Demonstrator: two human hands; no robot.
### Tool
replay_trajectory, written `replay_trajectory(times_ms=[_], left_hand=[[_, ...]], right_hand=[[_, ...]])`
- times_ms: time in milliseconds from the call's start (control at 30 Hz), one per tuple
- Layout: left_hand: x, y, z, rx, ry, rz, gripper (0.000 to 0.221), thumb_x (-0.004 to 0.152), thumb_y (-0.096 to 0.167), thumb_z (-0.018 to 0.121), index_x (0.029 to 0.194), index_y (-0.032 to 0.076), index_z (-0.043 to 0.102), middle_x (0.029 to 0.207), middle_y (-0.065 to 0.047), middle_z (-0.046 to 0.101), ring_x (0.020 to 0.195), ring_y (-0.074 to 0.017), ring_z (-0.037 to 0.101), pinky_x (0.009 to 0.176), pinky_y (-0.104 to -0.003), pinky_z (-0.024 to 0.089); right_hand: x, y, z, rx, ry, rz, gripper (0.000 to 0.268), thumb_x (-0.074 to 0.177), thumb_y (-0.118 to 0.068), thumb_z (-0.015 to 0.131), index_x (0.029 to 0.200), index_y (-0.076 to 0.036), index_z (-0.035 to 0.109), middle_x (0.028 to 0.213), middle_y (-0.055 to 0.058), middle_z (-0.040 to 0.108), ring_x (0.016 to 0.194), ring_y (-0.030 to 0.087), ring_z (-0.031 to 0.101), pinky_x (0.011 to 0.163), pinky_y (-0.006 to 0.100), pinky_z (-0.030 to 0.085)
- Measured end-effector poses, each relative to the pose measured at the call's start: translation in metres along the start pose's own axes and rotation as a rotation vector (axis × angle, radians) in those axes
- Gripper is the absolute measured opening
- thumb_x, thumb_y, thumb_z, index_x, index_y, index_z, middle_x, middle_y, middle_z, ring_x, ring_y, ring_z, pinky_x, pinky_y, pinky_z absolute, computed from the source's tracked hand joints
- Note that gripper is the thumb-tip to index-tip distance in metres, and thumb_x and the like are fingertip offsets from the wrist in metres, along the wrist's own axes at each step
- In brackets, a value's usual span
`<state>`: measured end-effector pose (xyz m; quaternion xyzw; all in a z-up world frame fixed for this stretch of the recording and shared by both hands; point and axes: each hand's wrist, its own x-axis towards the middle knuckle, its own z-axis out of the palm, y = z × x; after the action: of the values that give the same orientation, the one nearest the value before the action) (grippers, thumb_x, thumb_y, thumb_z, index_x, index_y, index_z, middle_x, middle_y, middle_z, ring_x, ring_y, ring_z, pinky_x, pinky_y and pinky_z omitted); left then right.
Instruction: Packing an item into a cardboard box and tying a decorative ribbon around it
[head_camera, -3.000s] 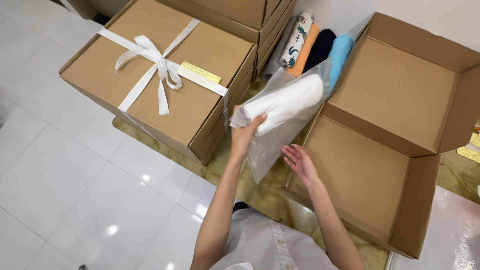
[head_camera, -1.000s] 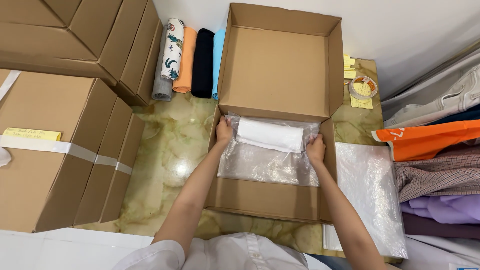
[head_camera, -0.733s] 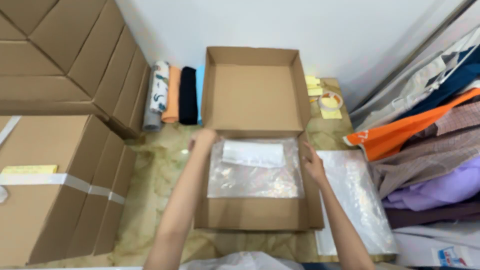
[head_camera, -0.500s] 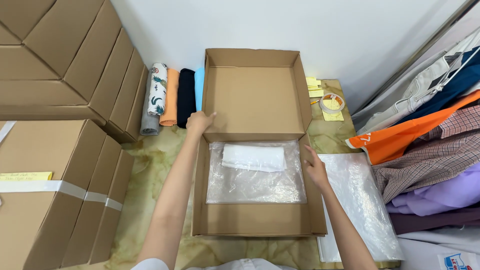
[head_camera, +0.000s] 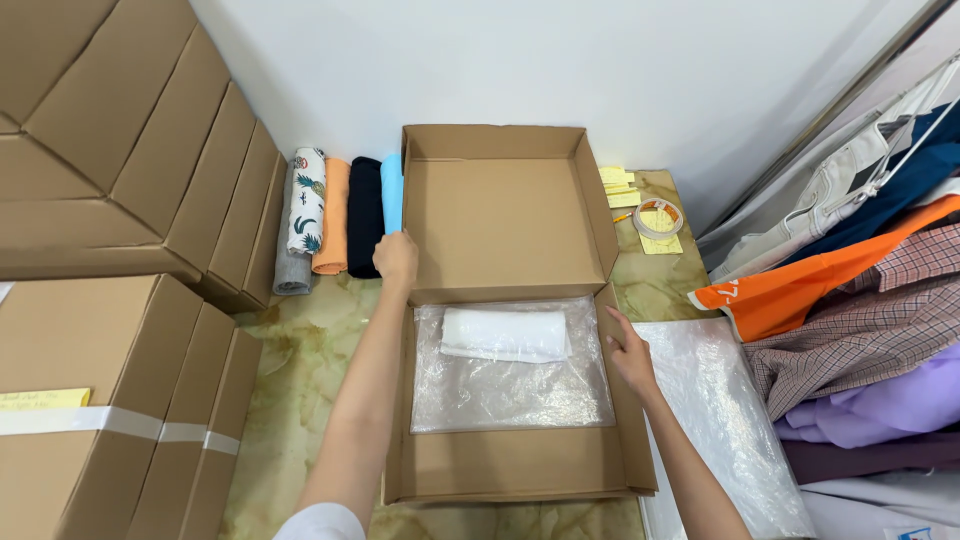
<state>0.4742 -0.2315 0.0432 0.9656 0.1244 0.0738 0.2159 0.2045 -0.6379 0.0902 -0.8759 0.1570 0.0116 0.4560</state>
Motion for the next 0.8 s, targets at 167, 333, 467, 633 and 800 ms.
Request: replay_trajectory(times_ms=[167,333,467,633,800], left_hand=[[-0.058,0.007,-0.044,-0.11,0.128,0.056,0.053,0.11,0.023,0.038,0.076,-0.003,0.068,0.069,-0.025,0.07,0.07,-0.0414,0.074,0.062,-0.052,0.06],[-0.125,-0.003,-0.064,-0.132,0.342,0.123,0.037,0.11,0.027,0.044,0.107,-0.001,0.068,0.079,-0.025,0.073,0.07,-0.0444,0.073,0.064,-0.055,0.06],[-0.17,-0.022,-0.065,-0.23,0.343,0.173,0.033,0.107,0.016,0.045,0.128,-0.002,0.063,0.097,-0.026,0.074,0.079,-0.0448,0.072,0.066,-0.057,0.058],[-0.193,-0.063,-0.034,-0.321,0.122,0.089,0.039,0.106,0.013,0.042,0.141,0.009,0.059,0.122,-0.011,0.072,0.103,-0.0319,0.071,0.086,-0.043,0.059],[-0.184,-0.125,-0.019,0.171,-0.687,0.333,0.05,0.105,0.031,0.027,0.147,0.022,0.054,0.152,-0.005,0.054,0.147,-0.0259,0.042,0.127,-0.045,0.03]], right_hand=[[0.023,0.051,0.013,-0.008,0.045,-0.044,0.064,0.092,-0.004,0.057,0.147,-0.035,0.055,0.145,0.02,0.057,0.134,0.045,0.05,0.11,0.054,0.043],[0.01,0.035,0.011,0.014,0.072,-0.091,0.063,0.09,-0.002,0.056,0.145,-0.032,0.059,0.14,0.023,0.061,0.129,0.046,0.053,0.106,0.055,0.046],[0.025,0.061,0.018,0.089,0.136,-0.082,0.054,0.088,-0.003,0.055,0.134,-0.029,0.067,0.131,0.022,0.066,0.123,0.043,0.06,0.102,0.053,0.049],[0.038,0.099,0.024,0.349,0.219,-0.048,0.032,0.092,-0.009,0.052,0.12,-0.018,0.063,0.118,0.021,0.068,0.11,0.032,0.06,0.098,0.047,0.046],[0.094,0.188,0.022,0.721,-0.189,0.097,0.043,0.094,-0.019,0.059,0.137,-0.019,0.054,0.126,0.016,0.064,0.11,0.038,0.06,0.092,0.055,0.046]])
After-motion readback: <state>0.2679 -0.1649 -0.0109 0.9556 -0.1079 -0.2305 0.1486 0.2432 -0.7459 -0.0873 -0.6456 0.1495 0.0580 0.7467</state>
